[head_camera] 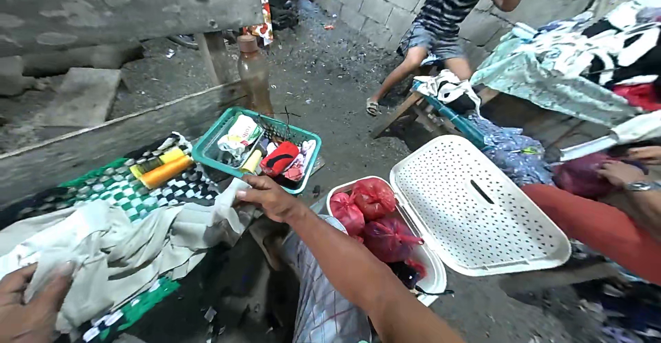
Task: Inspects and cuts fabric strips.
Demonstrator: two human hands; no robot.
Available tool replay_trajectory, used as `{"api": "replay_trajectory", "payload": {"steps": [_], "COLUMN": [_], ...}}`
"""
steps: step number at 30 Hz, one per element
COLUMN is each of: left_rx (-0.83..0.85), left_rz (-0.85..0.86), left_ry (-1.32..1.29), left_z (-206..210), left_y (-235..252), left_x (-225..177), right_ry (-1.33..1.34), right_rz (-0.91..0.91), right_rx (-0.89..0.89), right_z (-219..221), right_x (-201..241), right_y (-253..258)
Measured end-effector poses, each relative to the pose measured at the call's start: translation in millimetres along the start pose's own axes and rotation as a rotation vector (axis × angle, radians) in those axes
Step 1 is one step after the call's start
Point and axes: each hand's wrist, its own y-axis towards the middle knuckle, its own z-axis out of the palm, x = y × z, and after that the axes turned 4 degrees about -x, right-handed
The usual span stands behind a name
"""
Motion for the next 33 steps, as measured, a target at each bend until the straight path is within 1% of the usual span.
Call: {"api": "replay_trajectory", "payload": {"steps": [1,2,4,6,7,8,9,10,11,14,15,19,23,25,29,33], "left_rx": [-0.004,-0.008,-0.005,0.000,0.000,-0.004,-0.009,-0.011,-0.011,-0.005,-0.004,0.003,0.018,0.022,0.012,-0.011], "left_rz": [-0.026,-0.067,-0.194,-0.253,-0.261,-0.265,-0.259,-0.248,-0.240,-0.213,-0.211,-0.183,-0.184,-0.171,-0.208,-0.204], "left_ry": [-0.026,-0.062,-0.092,-0.119,-0.139,-0.159,-0.174,-0.178,-0.175,-0.146,-0.136,-0.151,-0.176,-0.194,-0.128,-0.111], "left_z": [0,0,-2,-2,0,1,2,3,2,-2,-3,-3,-4,-4,-5,-2], "left_y": [1,-1,-4,-4,-3,-2,-1,-2,-3,-6,-7,-6,-9,-9,-10,-9], "left_x": [-4,-21,-45,-36,-21,-1,10,12,6,-30,-33,-20,-29,-23,-42,-35], "right_ry": [0.002,-0.002,-0.005,-0.002,-0.004,-0.006,-0.008,-0.009,-0.010,-0.007,-0.008,-0.012,-0.012,-0.012,0.003,-0.013], "right_rz": [-0.002,0.003,0.009,0.008,0.004,0.000,-0.001,-0.001,0.001,0.011,0.012,0.009,0.006,0.009,0.022,0.025], "right_rx": [0.003,0.002,0.000,0.008,0.015,0.023,0.028,0.032,0.032,0.032,0.035,0.052,0.048,0.046,0.048,0.047], "right_z": [1,1,1,1,0,0,0,0,1,2,3,3,5,6,6,7], "right_x": [0,0,0,-2,-3,-3,-4,-4,-5,-6,-6,-8,-7,-4,-5,-4], "right_y": [-1,-2,-3,-3,-3,-3,-3,-2,-2,-3,-3,-3,-4,-4,-5,-5]}}
